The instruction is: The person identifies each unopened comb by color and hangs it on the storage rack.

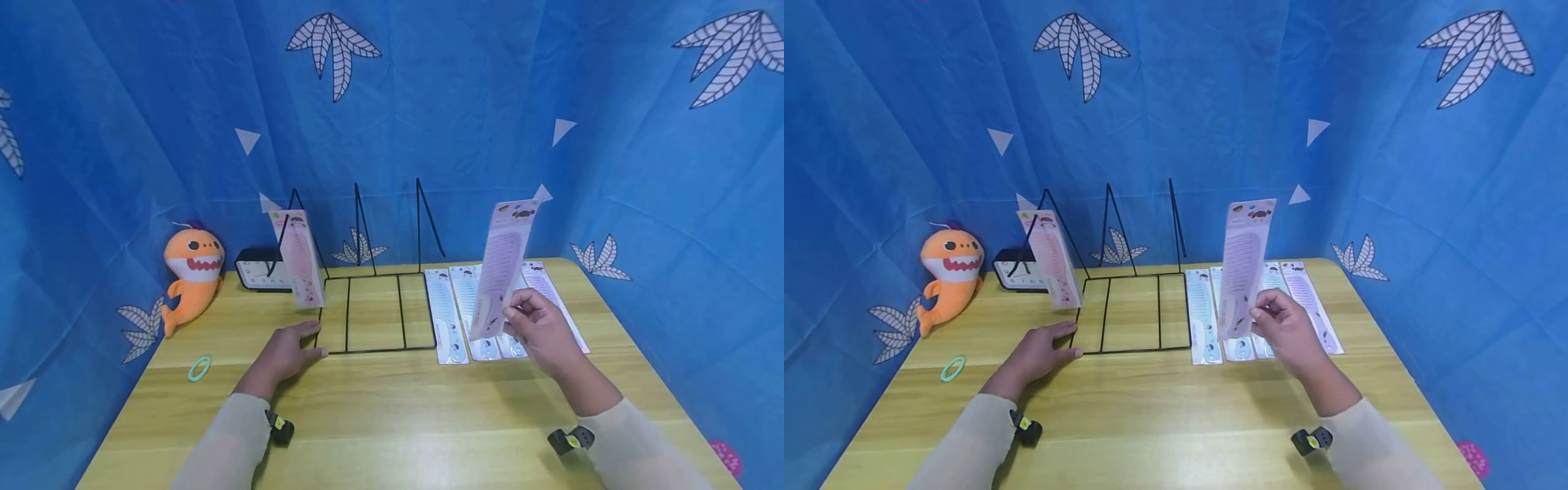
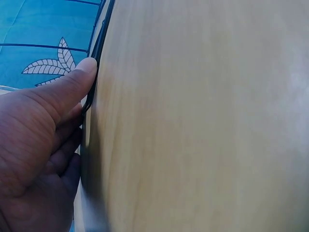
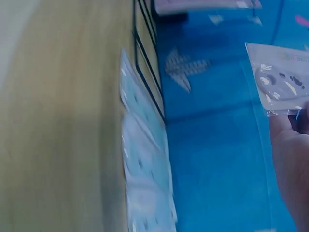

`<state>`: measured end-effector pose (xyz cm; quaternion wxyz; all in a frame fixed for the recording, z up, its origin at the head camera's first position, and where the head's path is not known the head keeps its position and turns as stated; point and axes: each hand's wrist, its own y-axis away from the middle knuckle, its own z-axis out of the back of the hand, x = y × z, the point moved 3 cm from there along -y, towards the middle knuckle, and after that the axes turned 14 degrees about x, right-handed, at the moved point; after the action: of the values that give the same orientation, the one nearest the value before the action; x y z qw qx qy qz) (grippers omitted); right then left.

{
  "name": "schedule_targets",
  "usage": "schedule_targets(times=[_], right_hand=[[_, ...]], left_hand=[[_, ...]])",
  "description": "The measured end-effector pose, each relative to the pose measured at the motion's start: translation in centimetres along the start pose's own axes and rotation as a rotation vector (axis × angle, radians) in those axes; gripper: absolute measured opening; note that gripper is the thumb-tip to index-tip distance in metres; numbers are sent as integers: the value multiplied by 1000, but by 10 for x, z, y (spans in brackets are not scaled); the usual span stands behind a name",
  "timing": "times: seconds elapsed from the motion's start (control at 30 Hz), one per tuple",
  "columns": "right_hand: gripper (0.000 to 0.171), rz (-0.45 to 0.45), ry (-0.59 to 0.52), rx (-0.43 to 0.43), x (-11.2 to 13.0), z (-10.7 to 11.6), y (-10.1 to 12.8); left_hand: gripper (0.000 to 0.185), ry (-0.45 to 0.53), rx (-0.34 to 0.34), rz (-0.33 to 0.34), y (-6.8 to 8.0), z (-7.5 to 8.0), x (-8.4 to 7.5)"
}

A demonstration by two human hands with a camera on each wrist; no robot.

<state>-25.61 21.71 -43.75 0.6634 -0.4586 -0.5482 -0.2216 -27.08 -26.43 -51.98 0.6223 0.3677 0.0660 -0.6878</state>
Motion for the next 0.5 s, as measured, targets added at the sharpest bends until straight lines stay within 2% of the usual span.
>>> schedule_targets(times=[0.07, 0.2, 0.3, 0.5], right_hand=[[13, -8, 19, 54, -5, -12, -2], [2, -72, 219, 84, -17, -37, -7], [6, -122, 329, 92, -27, -56, -12], [4, -176, 385, 71, -43, -83, -24]], left_hand=[[68, 0, -1, -1, 0, 1, 0], [68, -8, -3, -12, -1, 2, 0], [68, -12, -2, -19, -1, 1, 0], [67, -18, -2, -19, -1, 1, -1]])
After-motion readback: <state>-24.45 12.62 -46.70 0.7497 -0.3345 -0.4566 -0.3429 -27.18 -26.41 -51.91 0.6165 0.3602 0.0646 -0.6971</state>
